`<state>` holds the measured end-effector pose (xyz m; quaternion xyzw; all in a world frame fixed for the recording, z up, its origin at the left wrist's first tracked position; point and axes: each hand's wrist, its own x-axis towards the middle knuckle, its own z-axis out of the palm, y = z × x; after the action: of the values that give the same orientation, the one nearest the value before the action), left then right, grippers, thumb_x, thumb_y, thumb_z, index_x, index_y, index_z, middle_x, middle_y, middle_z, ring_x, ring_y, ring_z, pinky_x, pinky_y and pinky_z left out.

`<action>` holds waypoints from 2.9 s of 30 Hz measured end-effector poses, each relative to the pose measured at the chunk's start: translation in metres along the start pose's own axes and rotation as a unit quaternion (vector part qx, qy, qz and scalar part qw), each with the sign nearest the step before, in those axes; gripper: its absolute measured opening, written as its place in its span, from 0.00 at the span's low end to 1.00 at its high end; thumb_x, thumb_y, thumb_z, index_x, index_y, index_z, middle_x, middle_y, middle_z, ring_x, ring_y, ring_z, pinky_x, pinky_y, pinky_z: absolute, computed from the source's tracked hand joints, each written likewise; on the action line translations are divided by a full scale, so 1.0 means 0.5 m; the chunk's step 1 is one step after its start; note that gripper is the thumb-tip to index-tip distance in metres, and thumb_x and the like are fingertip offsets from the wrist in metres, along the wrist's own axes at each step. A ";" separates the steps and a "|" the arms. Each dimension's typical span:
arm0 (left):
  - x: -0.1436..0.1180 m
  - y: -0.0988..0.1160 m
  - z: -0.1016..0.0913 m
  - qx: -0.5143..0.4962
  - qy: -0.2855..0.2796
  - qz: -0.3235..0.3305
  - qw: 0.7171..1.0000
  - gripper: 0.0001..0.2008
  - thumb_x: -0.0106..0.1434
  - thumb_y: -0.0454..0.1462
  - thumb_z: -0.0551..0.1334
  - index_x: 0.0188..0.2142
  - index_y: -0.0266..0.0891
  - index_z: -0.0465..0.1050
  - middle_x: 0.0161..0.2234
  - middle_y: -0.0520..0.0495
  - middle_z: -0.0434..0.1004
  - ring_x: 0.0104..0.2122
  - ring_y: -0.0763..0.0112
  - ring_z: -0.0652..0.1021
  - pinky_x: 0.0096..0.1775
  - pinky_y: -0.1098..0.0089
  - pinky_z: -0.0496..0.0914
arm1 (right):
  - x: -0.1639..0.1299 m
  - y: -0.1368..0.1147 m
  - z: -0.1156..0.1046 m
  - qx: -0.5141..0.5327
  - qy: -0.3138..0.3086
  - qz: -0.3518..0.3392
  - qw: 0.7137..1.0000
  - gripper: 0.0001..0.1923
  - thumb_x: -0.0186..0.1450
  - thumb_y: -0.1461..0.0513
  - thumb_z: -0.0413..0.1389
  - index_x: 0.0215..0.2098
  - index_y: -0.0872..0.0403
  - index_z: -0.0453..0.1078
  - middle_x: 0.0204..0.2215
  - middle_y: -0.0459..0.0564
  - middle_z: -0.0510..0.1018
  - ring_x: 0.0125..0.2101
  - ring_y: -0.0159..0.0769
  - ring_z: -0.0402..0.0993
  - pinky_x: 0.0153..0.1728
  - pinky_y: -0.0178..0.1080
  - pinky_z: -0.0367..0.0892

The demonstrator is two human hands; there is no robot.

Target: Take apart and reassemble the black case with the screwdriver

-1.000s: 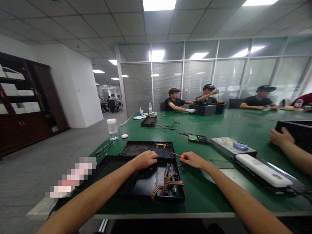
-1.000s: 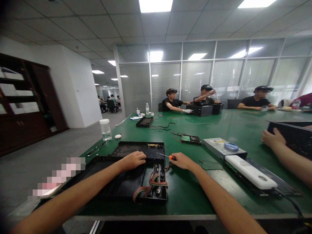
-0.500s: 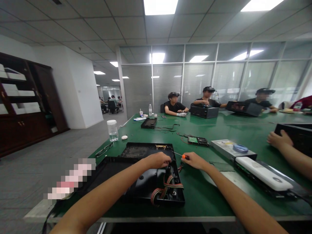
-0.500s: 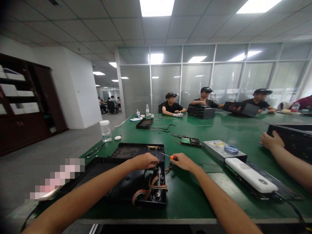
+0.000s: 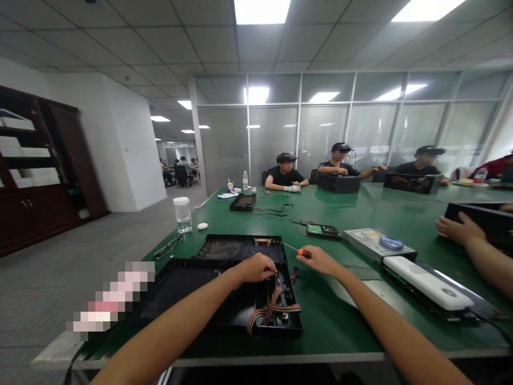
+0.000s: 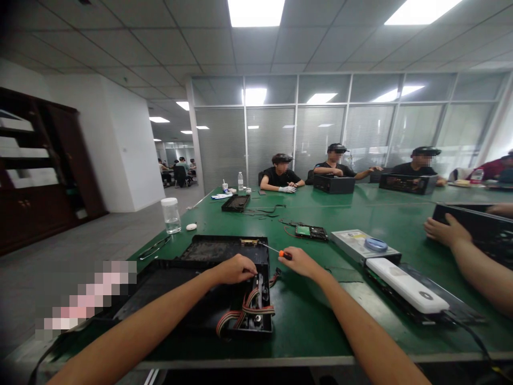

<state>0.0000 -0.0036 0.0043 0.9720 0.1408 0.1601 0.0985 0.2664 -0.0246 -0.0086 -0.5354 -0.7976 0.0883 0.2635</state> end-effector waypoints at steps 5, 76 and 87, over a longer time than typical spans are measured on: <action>0.000 0.004 -0.003 0.008 0.004 -0.008 1.000 0.08 0.57 0.31 0.57 0.35 0.34 0.73 0.34 0.46 0.75 0.34 0.72 0.74 0.40 0.74 0.65 | -0.009 0.009 -0.025 0.230 -0.056 0.069 0.969 0.18 0.54 0.53 0.53 0.39 0.53 0.58 0.26 0.43 0.66 0.22 0.28 0.61 0.22 0.31 0.57; -0.012 0.033 -0.011 0.025 -0.008 -0.075 0.997 0.08 0.53 0.29 0.57 0.33 0.35 0.72 0.24 0.52 0.72 0.24 0.78 0.71 0.29 0.79 0.62 | 0.012 -0.232 -0.125 -0.291 0.091 -0.140 0.942 0.22 0.64 0.50 0.41 0.26 0.55 0.68 0.19 0.51 0.74 0.22 0.34 0.68 0.24 0.33 0.51; -0.012 0.034 -0.010 0.031 -0.018 -0.091 0.995 0.08 0.54 0.30 0.57 0.33 0.36 0.73 0.25 0.52 0.73 0.24 0.77 0.70 0.29 0.79 0.62 | 0.041 -0.314 -0.144 -0.318 -0.004 -0.047 0.947 0.23 0.64 0.49 0.40 0.35 0.56 0.67 0.27 0.57 0.77 0.28 0.41 0.72 0.28 0.36 0.56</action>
<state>-0.0030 -0.0209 0.0112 0.9606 0.2318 0.1280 0.0850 0.1710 -0.0809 0.1253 -0.5527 -0.8097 -0.1800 0.0806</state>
